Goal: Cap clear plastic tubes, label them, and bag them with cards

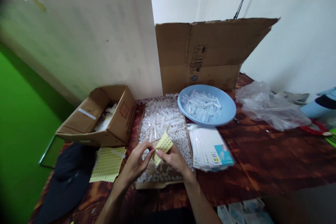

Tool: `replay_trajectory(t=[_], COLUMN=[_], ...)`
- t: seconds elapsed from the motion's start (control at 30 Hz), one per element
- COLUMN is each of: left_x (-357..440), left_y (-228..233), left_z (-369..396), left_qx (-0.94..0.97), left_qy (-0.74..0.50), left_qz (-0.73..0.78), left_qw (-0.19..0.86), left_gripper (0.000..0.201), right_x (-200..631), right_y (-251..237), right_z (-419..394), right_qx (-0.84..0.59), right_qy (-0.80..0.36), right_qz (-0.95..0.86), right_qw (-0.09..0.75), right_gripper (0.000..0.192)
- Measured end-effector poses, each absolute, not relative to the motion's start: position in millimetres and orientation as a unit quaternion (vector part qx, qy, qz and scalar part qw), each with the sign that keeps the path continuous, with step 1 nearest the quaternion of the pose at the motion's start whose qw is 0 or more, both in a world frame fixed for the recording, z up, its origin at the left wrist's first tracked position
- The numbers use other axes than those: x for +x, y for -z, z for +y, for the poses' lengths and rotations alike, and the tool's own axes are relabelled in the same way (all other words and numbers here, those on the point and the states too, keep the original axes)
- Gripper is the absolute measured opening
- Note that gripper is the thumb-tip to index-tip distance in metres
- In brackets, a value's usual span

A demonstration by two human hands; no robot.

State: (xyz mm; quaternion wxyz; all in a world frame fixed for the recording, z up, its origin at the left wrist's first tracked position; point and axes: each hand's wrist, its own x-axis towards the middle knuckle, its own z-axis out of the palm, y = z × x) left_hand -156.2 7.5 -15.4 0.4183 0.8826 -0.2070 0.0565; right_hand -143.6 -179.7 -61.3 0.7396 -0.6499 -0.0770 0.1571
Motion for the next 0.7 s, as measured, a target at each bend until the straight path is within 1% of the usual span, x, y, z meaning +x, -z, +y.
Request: replay_trajectory(t=[0.17, 0.4, 0.53, 0.6, 0.7], left_x=[-156.4, -158.9, -160.8, -161.2, -160.1], left_y=[15.0, 15.5, 17.1, 17.3, 15.9], left_z=[8.7, 9.3, 9.3, 9.3, 8.9], left_qx=[0.879, 0.865, 0.859, 0.859, 0.856], left_qy=[-0.028, -0.016, -0.02, -0.023, -0.037], left_qz=[-0.211, -0.198, -0.195, -0.186, -0.172], left_qw=[0.426, 0.461, 0.473, 0.476, 0.486], left_gripper=[0.013, 0.013, 0.012, 0.013, 0.012], right_x=[-144.0, -146.9, -145.3, -143.2, -139.6], right_y=[63.9, 69.8, 64.5, 62.9, 64.0], right_z=[-178.9, -170.4, -166.9, -168.9, -175.8], right_qx=[-0.637, -0.597, -0.561, -0.571, -0.608], right_qy=[-0.157, -0.185, -0.17, -0.158, -0.157], right_qz=[-0.087, -0.025, 0.004, 0.015, 0.004], right_qw=[0.749, 0.781, 0.81, 0.805, 0.778], right_gripper=[0.034, 0.037, 0.039, 0.041, 0.04])
